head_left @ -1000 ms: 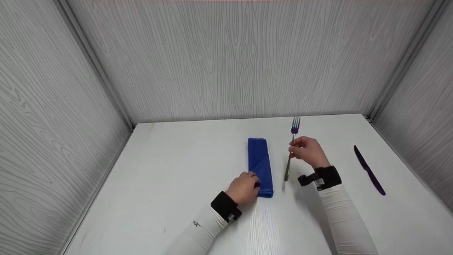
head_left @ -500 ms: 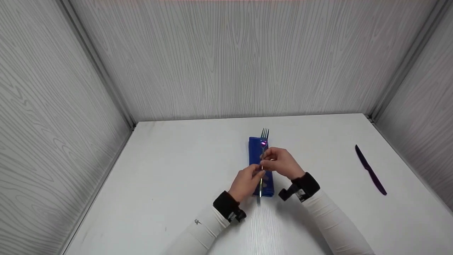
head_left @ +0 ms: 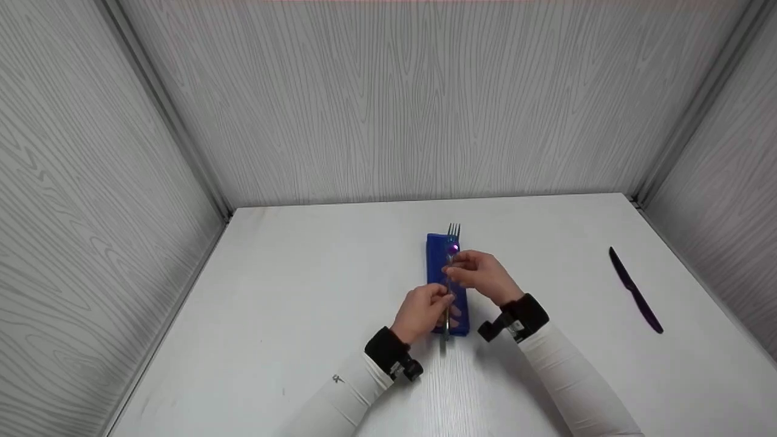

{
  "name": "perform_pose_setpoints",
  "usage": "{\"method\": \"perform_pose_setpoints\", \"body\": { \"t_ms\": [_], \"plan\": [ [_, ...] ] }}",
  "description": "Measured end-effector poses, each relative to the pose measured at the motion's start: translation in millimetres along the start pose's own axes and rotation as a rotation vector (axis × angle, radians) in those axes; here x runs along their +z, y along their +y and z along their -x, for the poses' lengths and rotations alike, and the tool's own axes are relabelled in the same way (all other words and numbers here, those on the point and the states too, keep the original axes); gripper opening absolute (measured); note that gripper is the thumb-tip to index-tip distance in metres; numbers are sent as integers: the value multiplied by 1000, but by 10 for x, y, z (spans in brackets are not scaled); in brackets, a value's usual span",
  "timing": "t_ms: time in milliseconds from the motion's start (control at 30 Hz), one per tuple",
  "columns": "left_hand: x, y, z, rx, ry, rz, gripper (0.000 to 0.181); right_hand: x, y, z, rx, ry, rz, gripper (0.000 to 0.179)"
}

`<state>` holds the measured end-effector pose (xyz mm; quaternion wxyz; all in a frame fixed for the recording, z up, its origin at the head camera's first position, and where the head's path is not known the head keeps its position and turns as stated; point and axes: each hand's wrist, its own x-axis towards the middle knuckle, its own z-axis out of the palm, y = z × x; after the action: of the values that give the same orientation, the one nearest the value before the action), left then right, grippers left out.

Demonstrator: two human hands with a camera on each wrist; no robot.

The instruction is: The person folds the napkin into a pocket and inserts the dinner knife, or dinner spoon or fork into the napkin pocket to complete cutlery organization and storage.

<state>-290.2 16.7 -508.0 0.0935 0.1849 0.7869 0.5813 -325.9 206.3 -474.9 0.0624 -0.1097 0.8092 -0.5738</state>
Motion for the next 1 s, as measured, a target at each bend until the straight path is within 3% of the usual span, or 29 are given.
{"method": "perform_pose_setpoints", "body": {
  "t_ms": [200,400,500,633,767,867,1000],
  "plan": [
    [45,13,36,-29,-56,38,21,-43,21,-43,9,183,-220,32],
    [88,33,61,-6,-91,-3,23,-45,59,-67,22,251,-273,16],
    [84,72,60,69,-71,-186,23,-52,71,-95,31,256,-298,13],
    [79,136,89,152,13,-587,22,-101,54,-177,26,286,-315,16],
    [119,165,170,180,48,-923,17,-184,4,-338,20,319,-276,22],
    [167,171,241,193,28,-1059,16,-261,-44,-485,20,344,-265,24],
    [221,169,295,200,11,-1146,15,-340,-135,-669,6,387,-298,21]
  ]
}}
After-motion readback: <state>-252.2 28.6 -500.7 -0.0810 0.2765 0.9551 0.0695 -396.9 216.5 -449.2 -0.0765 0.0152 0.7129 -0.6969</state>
